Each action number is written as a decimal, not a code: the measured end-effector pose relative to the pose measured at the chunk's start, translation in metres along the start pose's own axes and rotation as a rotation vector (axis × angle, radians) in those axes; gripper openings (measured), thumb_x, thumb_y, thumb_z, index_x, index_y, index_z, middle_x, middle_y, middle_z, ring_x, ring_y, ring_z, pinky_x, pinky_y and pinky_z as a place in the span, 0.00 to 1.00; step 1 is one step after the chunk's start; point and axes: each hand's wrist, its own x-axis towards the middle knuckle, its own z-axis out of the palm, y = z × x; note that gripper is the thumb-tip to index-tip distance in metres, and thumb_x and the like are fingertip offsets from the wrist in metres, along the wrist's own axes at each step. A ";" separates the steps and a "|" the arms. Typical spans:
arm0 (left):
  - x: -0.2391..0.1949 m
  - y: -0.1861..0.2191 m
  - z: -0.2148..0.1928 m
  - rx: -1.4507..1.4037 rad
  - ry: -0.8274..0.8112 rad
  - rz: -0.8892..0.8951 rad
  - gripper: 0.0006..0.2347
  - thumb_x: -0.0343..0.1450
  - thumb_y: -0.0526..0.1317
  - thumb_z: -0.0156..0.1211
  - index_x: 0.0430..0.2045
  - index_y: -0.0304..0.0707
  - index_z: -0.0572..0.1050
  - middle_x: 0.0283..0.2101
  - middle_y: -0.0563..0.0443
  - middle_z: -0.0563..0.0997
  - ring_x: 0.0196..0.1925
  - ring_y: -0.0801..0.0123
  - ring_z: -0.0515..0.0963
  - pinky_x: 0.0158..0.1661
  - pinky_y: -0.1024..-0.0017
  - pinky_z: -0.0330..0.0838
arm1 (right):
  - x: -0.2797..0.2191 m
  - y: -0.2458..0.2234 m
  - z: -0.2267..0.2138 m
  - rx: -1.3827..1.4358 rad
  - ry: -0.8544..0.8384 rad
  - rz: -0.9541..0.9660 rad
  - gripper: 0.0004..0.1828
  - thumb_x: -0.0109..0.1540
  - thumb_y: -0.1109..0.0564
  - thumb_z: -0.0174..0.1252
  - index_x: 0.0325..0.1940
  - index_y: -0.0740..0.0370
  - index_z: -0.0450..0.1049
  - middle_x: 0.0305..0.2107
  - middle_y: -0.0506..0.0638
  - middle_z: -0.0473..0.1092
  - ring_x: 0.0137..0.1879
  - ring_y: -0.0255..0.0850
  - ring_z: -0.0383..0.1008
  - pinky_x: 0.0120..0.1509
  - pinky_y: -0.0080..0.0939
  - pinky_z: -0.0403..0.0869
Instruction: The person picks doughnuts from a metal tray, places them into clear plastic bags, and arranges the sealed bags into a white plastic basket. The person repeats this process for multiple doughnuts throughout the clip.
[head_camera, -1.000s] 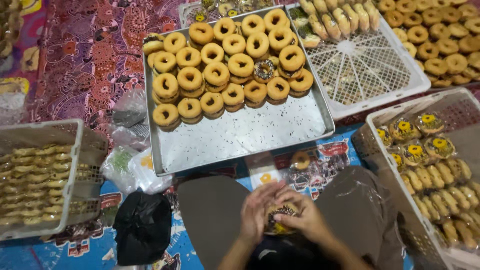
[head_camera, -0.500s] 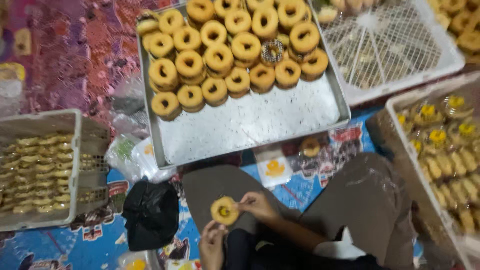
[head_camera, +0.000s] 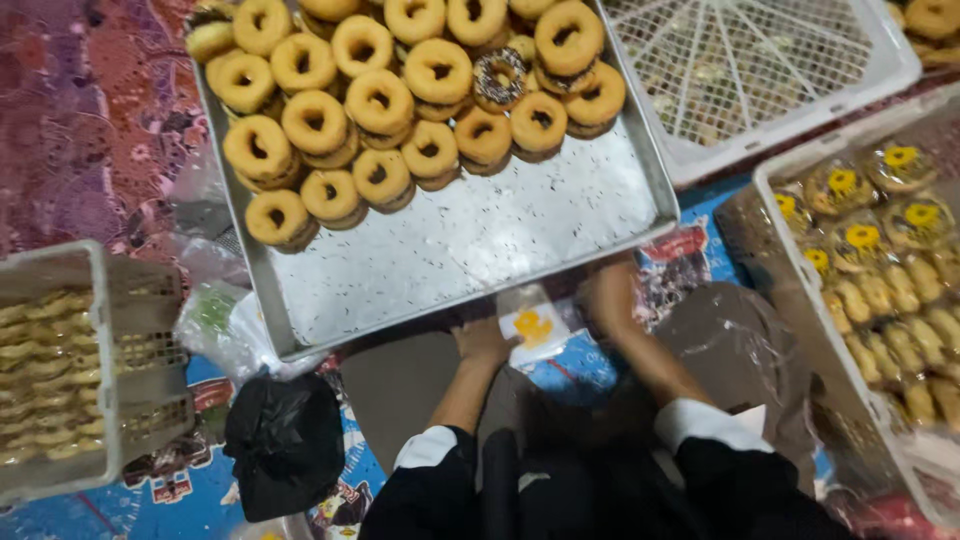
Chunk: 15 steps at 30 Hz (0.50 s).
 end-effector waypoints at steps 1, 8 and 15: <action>0.014 0.000 -0.002 0.038 -0.023 -0.020 0.37 0.68 0.66 0.57 0.69 0.46 0.63 0.72 0.43 0.65 0.75 0.48 0.60 0.71 0.39 0.48 | 0.003 -0.020 0.025 -0.022 -0.113 -0.087 0.19 0.53 0.59 0.62 0.47 0.63 0.77 0.52 0.68 0.70 0.57 0.60 0.71 0.61 0.55 0.71; 0.022 -0.005 0.020 0.136 0.249 0.017 0.49 0.61 0.67 0.66 0.72 0.44 0.50 0.76 0.42 0.49 0.77 0.49 0.44 0.67 0.42 0.43 | 0.021 -0.101 0.107 -0.081 -0.545 -0.218 0.20 0.60 0.56 0.55 0.56 0.58 0.75 0.56 0.62 0.71 0.59 0.55 0.73 0.65 0.51 0.72; -0.030 -0.003 0.058 -0.452 0.674 0.203 0.33 0.77 0.51 0.59 0.71 0.25 0.55 0.73 0.28 0.56 0.76 0.46 0.52 0.71 0.43 0.49 | -0.015 -0.125 -0.044 0.135 -0.790 -0.167 0.21 0.65 0.51 0.51 0.62 0.53 0.72 0.57 0.55 0.73 0.57 0.48 0.78 0.63 0.46 0.75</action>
